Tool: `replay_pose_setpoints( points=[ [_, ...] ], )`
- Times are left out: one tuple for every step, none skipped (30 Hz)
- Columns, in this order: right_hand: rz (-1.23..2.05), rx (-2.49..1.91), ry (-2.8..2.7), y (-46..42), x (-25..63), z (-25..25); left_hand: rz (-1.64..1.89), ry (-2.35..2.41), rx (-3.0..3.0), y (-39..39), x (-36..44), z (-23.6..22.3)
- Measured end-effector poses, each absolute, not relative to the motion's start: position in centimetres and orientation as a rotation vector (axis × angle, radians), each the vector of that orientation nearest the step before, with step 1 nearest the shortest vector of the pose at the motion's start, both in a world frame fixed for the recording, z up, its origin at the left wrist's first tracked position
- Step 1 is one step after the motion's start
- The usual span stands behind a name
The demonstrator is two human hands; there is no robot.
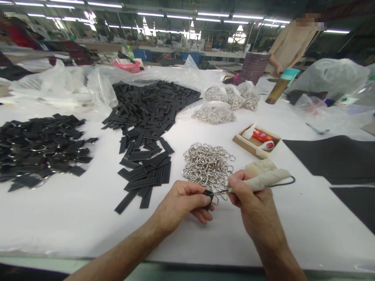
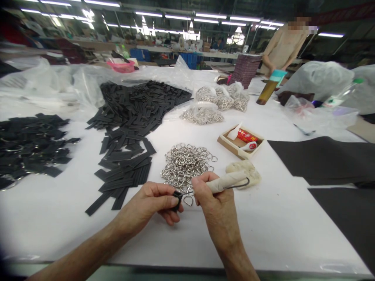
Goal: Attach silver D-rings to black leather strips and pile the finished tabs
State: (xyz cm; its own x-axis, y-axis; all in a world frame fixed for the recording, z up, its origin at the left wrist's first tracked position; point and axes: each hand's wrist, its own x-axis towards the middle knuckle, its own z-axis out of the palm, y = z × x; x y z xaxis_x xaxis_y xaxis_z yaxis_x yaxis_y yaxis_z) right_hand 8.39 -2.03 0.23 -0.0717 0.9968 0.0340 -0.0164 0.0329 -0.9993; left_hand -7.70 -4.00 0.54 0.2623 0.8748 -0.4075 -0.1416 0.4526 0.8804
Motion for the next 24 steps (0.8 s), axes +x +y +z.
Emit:
replay_pose_setpoints(
  points=[
    [1.212, -1.138, -1.288, -2.0, 8.4, 0.5, 0.805, 1.102, 0.845, -4.0, -7.7, 0.5],
    [1.181, -1.129, -1.295, -2.1, 8.5, 0.8, 0.802, 1.121, 0.849, -4.0, -7.7, 0.5],
    [1.146, -1.116, -1.290, -2.1, 8.6, 1.0, 0.800, 1.140, 0.851, -4.0, -7.7, 0.5],
    [1.108, -1.103, -1.278, -2.1, 8.8, 1.3, 0.797, 1.157, 0.850, -4.0, -7.7, 0.5],
    [1.072, -1.098, -1.264, -2.0, 8.9, 1.5, 0.795, 1.169, 0.848, -4.0, -7.8, 0.5],
    [1.037, -1.101, -1.250, -2.0, 9.1, 1.7, 0.793, 1.176, 0.847, -4.0, -7.8, 0.4],
    [1.010, -1.110, -1.237, -2.0, 9.3, 1.9, 0.793, 1.180, 0.846, -4.0, -7.8, 0.4],
    [1.000, -1.116, -1.223, -2.1, 9.4, 2.0, 0.796, 1.183, 0.845, -4.0, -7.8, 0.3],
    [1.005, -1.117, -1.209, -2.1, 9.5, 2.0, 0.801, 1.183, 0.843, -4.0, -7.8, 0.3],
    [1.016, -1.117, -1.197, -2.2, 9.5, 1.9, 0.811, 1.182, 0.840, -4.0, -7.9, 0.2],
    [1.024, -1.118, -1.186, -2.3, 9.6, 1.8, 0.821, 1.181, 0.837, -4.0, -7.9, 0.1],
    [1.030, -1.122, -1.180, -2.4, 9.5, 1.7, 0.829, 1.181, 0.835, -4.0, -7.9, 0.1],
    [1.029, -1.129, -1.177, -2.6, 9.5, 1.5, 0.837, 1.182, 0.833, -3.9, -7.9, 0.1],
    [1.025, -1.139, -1.177, -2.7, 9.4, 1.4, 0.844, 1.183, 0.833, -3.9, -7.9, 0.1],
    [1.020, -1.151, -1.177, -2.8, 9.3, 1.3, 0.850, 1.185, 0.833, -3.9, -7.9, 0.1],
    [1.013, -1.160, -1.176, -2.9, 9.2, 1.2, 0.855, 1.184, 0.831, -3.9, -7.9, 0.2],
    [1.004, -1.167, -1.174, -3.0, 9.1, 1.2, 0.861, 1.180, 0.828, -3.9, -8.0, 0.2],
    [0.995, -1.171, -1.172, -3.2, 9.0, 1.2, 0.867, 1.172, 0.825, -3.9, -8.0, 0.2],
    [0.984, -1.174, -1.171, -3.3, 8.9, 1.3, 0.870, 1.161, 0.824, -4.0, -8.0, 0.2],
    [0.974, -1.177, -1.170, -3.4, 8.9, 1.3, 0.870, 1.148, 0.824, -4.0, -8.1, 0.1],
    [0.961, -1.179, -1.170, -3.5, 8.9, 1.3, 0.873, 1.134, 0.824, -4.0, -8.1, 0.0],
    [0.948, -1.183, -1.171, -3.6, 9.0, 1.3, 0.875, 1.122, 0.826, -4.0, -8.2, 0.0],
    [0.933, -1.188, -1.173, -3.7, 9.0, 1.2, 0.877, 1.109, 0.830, -4.0, -8.3, -0.1],
    [0.915, -1.198, -1.180, -3.8, 9.1, 1.2, 0.879, 1.099, 0.833, -4.0, -8.3, -0.2]
  ],
)
